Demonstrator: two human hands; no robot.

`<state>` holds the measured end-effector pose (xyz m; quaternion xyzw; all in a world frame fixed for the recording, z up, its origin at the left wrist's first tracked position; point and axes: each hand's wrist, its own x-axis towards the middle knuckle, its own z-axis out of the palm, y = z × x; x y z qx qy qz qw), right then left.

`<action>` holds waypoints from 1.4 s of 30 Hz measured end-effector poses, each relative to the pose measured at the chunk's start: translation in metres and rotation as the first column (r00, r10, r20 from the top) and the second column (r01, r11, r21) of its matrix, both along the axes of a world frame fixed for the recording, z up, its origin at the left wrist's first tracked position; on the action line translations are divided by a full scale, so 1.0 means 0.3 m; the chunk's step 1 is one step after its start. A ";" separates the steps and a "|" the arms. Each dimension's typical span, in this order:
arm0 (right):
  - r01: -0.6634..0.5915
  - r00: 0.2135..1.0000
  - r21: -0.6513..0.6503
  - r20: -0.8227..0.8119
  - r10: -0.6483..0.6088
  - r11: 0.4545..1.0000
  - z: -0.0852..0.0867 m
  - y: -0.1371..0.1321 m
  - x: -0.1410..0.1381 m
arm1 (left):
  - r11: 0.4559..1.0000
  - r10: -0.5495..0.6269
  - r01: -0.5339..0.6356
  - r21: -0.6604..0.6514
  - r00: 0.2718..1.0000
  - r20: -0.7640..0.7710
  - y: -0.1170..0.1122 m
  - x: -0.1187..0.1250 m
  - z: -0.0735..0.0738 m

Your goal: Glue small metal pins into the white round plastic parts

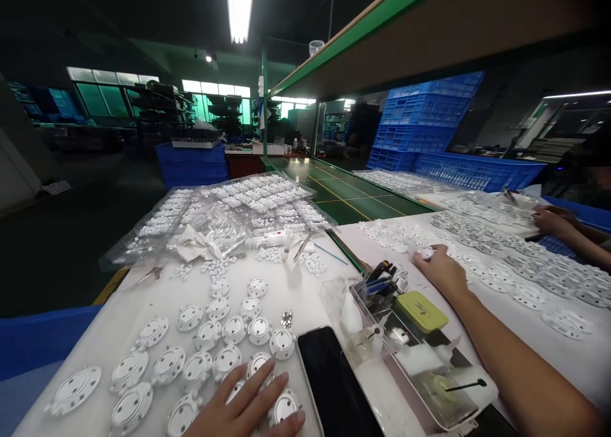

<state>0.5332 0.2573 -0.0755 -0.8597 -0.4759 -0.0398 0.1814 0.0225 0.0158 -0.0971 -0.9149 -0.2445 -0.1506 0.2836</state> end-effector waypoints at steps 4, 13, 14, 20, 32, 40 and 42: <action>0.127 0.990 0.179 -0.090 -0.112 0.976 0.037 -0.049 -0.048 | 0.971 0.012 -0.008 -0.237 1.000 0.017 -0.028 -0.005 0.010; -0.312 0.948 0.630 0.152 0.281 0.711 0.465 -0.204 -0.382 | 0.731 0.110 -0.055 -0.680 0.993 0.037 -0.078 -0.019 0.152; -0.457 0.888 0.642 0.287 0.360 0.616 0.512 -0.229 -0.444 | 0.727 0.111 -0.052 -0.684 0.993 0.042 -0.079 -0.018 0.150; -0.969 0.242 0.136 0.684 0.688 0.205 0.617 -0.349 -0.901 | 0.749 0.104 -0.053 -0.661 0.994 0.039 -0.083 -0.012 0.130; -0.879 -0.213 -0.452 0.085 0.973 -0.153 0.313 -0.249 -1.741 | 0.842 0.099 -0.055 -0.537 0.994 0.053 -0.094 -0.034 0.134; -0.886 -0.203 -0.437 0.068 0.977 -0.153 0.151 -0.265 -1.871 | 0.881 0.093 -0.039 -0.472 0.991 0.092 -0.090 -0.041 0.120; -0.886 -0.212 -0.435 0.069 0.975 -0.162 0.141 -0.262 -1.859 | 0.883 0.096 -0.040 -0.467 0.991 0.096 -0.092 -0.032 0.113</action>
